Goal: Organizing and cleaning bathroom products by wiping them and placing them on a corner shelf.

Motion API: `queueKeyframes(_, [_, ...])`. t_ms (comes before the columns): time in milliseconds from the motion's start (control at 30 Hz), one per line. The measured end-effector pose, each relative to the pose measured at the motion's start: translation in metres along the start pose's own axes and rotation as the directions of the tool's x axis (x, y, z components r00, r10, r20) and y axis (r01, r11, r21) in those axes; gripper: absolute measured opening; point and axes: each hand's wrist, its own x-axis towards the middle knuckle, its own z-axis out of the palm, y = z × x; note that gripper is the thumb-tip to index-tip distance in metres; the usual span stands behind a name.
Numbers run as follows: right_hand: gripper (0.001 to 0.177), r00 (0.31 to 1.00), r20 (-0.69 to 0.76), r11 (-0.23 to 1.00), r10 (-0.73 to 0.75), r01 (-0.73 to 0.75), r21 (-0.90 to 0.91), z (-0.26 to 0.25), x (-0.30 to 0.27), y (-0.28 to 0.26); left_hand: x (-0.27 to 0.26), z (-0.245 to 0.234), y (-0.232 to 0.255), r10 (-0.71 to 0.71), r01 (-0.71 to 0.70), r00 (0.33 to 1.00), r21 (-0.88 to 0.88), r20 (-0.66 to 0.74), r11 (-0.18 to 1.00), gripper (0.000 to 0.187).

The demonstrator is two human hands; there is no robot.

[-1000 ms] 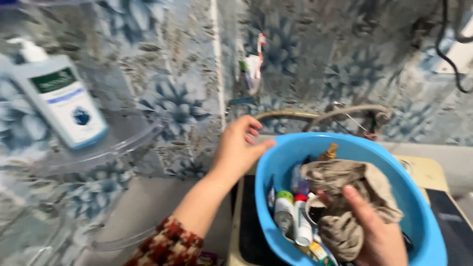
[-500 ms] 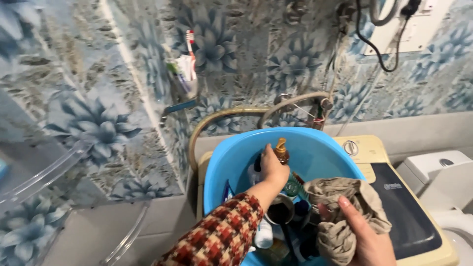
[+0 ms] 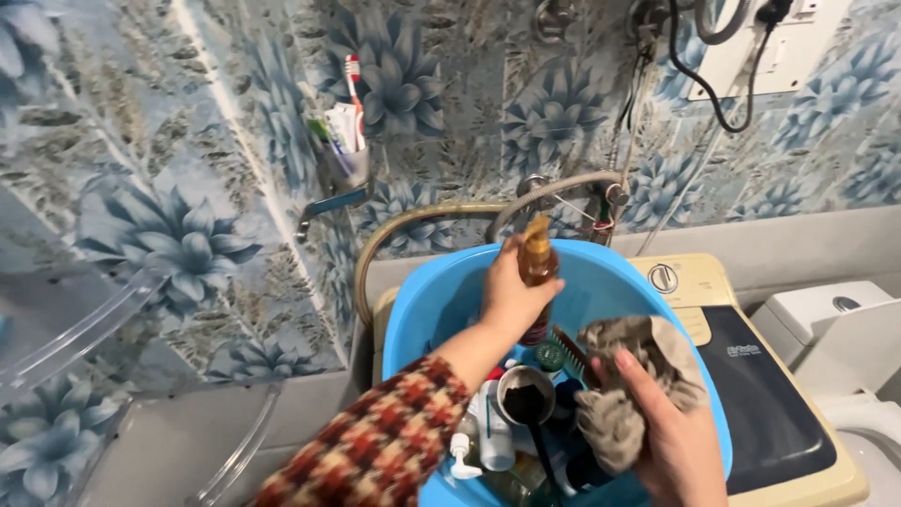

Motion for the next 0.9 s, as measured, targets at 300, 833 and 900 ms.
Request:
queueKeyframes(300, [0.106,0.597,0.745,0.439,-0.297,0.778,-0.449,0.054,-0.003,-0.015,-0.063,-0.105,0.070,0.162,-0.118,0.987,-0.748,-0.015,0.653,0.031])
queueKeyframes(833, [0.063,0.793,0.602,0.845,0.093,-0.383,0.374,0.081,-0.054,0.183,-0.189,-0.210,0.066,0.348,-0.657,0.728,-0.456,-0.590,0.601,0.068])
queueKeyframes(900, [0.061,0.706,0.697,0.800,0.128,-0.488,0.348,0.086,-0.045,0.221,-0.213,-0.203,0.050,0.287,-0.622,0.738,-0.450,-0.611,0.641,0.073])
